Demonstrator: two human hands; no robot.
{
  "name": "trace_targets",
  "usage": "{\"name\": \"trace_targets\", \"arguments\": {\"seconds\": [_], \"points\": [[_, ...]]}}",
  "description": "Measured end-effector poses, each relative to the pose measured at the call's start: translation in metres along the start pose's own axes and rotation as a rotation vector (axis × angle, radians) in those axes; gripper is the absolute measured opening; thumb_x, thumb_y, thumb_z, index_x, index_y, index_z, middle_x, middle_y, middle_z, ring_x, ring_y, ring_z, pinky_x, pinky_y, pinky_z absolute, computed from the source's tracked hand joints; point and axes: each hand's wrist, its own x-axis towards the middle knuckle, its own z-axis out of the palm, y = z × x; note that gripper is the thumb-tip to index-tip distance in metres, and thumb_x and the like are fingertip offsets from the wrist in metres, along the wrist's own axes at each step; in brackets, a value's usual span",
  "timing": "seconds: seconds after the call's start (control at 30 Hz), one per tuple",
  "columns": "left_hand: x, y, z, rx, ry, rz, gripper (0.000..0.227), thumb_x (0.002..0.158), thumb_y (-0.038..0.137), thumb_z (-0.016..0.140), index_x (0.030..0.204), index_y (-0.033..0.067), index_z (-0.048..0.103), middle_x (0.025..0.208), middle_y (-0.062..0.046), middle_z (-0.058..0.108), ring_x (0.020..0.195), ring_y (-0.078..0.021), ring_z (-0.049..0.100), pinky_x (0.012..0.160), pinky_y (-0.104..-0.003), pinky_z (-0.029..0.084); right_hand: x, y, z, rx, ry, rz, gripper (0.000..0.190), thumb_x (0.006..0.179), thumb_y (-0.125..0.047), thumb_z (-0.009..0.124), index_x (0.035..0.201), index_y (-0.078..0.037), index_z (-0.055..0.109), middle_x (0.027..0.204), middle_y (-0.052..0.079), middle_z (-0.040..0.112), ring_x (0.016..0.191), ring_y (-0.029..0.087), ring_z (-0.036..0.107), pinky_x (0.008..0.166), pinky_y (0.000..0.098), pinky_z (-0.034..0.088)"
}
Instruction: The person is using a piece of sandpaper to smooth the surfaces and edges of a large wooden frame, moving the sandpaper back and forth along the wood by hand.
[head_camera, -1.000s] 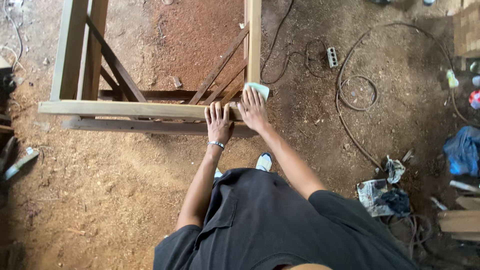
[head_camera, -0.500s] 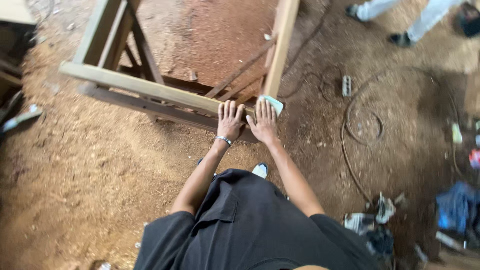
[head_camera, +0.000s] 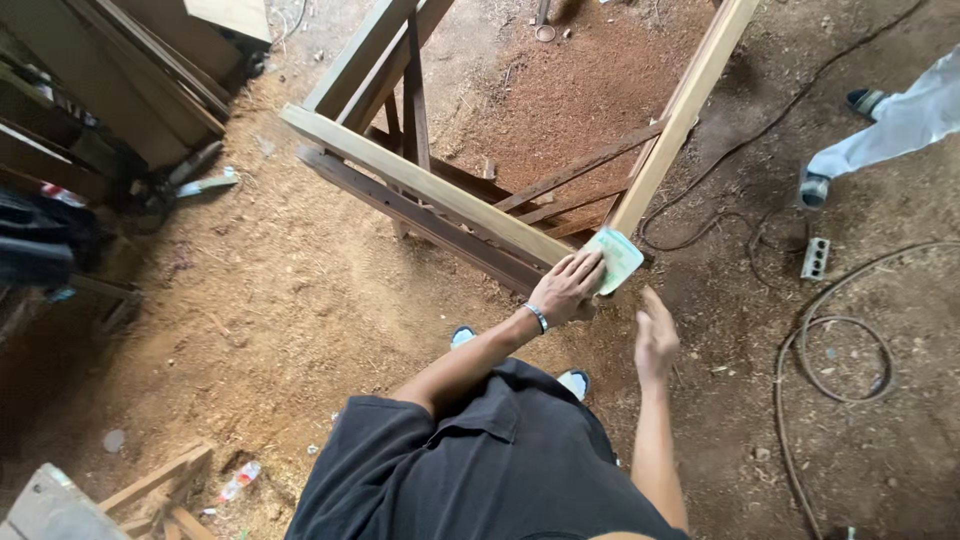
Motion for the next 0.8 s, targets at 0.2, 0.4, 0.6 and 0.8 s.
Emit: {"name": "trace_targets", "arguments": {"seconds": [0.2,0.4,0.6,0.8], "points": [[0.035,0.031,-0.024,-0.017,-0.351,-0.194,0.067,0.101,0.034,0.051,0.149,-0.0108,0.035,0.152,-0.034,0.038,0.145,-0.0423,0.035,0.126,-0.05,0.022,-0.052,0.085,-0.048,0.226,0.21,0.472,0.038,0.104,-0.012,0.043,0.138,-0.002,0.057,0.131,0.014,0.064,0.109,0.021,0.064,0.097,0.0336,0.053],[0.005,0.03,-0.01,-0.044,-0.075,-0.03,0.066,0.095,0.021,0.051,0.15,-0.0104,0.035,0.161,-0.029,0.033,0.153,-0.0349,0.033,0.13,-0.046,0.022,-0.036,0.109,-0.067,0.178,0.152,0.498,0.04,0.104,-0.013,0.044,0.14,-0.003,0.055,0.137,0.014,0.061,0.114,0.023,0.061,0.096,0.0338,0.053],[-0.009,0.034,0.009,-0.014,-0.124,-0.202,0.064,0.097,0.016,0.049,0.154,-0.006,0.033,0.163,-0.026,0.032,0.153,-0.0346,0.03,0.126,-0.046,0.021,0.016,0.054,-0.044,-0.097,-0.062,0.154,0.047,0.1,-0.026,0.048,0.142,-0.006,0.053,0.148,0.016,0.055,0.132,0.027,0.056,0.108,0.0414,0.047],[0.017,0.05,0.022,0.133,-0.097,-0.203,0.069,0.094,0.016,0.051,0.156,-0.0045,0.031,0.164,-0.027,0.025,0.153,-0.0362,0.024,0.126,-0.046,0.02,0.06,0.03,0.014,-0.177,-0.156,-0.248,0.053,0.106,-0.036,0.044,0.148,-0.004,0.044,0.15,0.02,0.053,0.136,0.031,0.055,0.108,0.0436,0.053]]}}
